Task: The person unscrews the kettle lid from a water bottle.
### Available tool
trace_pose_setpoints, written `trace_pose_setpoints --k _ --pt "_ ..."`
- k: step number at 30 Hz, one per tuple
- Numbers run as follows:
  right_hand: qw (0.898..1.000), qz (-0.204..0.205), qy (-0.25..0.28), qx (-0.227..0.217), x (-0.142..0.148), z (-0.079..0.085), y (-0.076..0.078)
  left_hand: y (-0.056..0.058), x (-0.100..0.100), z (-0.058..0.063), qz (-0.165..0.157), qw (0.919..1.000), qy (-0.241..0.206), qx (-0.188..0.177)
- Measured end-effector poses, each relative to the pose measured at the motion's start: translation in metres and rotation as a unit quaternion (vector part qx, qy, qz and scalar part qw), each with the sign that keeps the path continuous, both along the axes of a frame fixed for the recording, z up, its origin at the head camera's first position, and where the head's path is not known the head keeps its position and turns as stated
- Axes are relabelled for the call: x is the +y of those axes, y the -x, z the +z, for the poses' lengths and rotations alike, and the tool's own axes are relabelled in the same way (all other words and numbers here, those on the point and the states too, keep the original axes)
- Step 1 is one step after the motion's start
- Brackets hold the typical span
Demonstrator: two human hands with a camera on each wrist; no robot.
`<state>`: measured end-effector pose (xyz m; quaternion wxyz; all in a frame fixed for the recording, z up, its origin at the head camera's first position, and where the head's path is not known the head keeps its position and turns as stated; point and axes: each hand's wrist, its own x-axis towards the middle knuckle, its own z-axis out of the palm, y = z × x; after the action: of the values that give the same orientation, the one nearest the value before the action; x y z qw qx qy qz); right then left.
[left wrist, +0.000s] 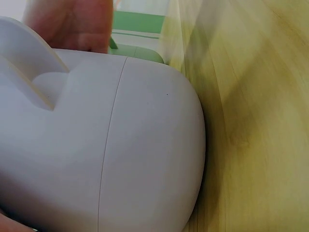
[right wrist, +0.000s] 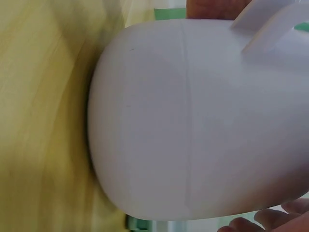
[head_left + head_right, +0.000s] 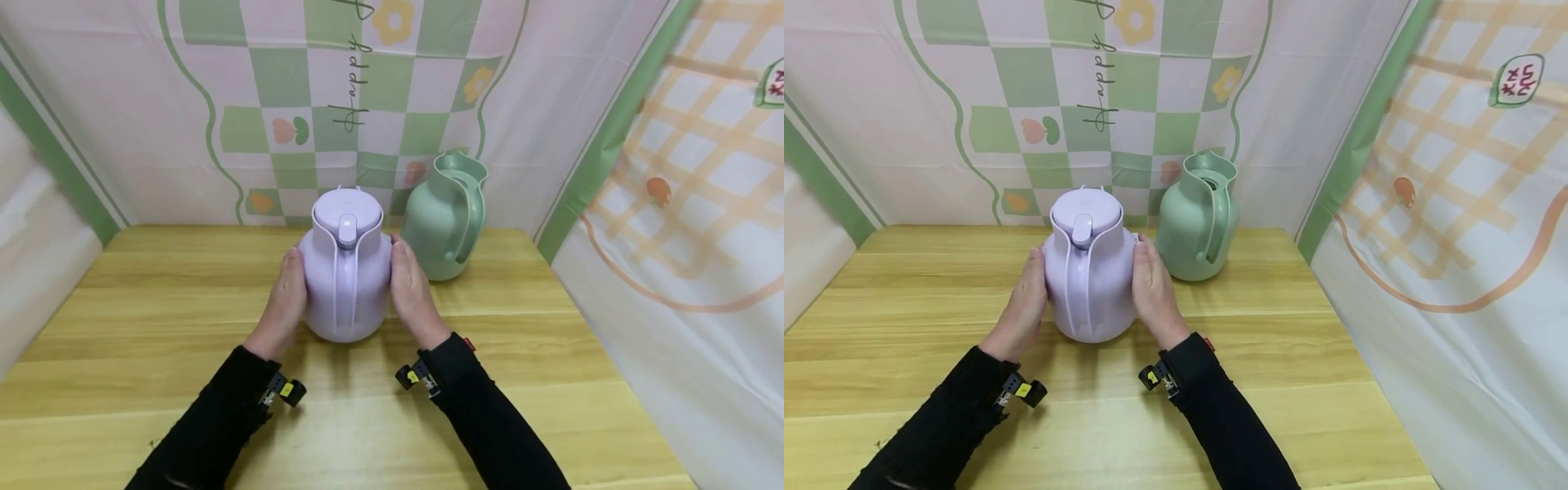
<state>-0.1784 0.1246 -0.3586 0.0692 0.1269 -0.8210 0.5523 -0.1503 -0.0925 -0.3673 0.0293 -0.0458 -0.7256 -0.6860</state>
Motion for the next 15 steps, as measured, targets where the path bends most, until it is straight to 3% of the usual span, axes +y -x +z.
trace_pose_setpoints --k 9,15 --pt "0.998 -0.009 -0.014 0.063 0.001 0.016 -0.024 0.0 0.0 0.0 0.003 1.0 0.001 -0.003" --pt "0.987 -0.055 -0.035 0.144 -0.003 0.021 -0.038 0.0 0.0 0.001 0.004 1.0 0.006 -0.006"
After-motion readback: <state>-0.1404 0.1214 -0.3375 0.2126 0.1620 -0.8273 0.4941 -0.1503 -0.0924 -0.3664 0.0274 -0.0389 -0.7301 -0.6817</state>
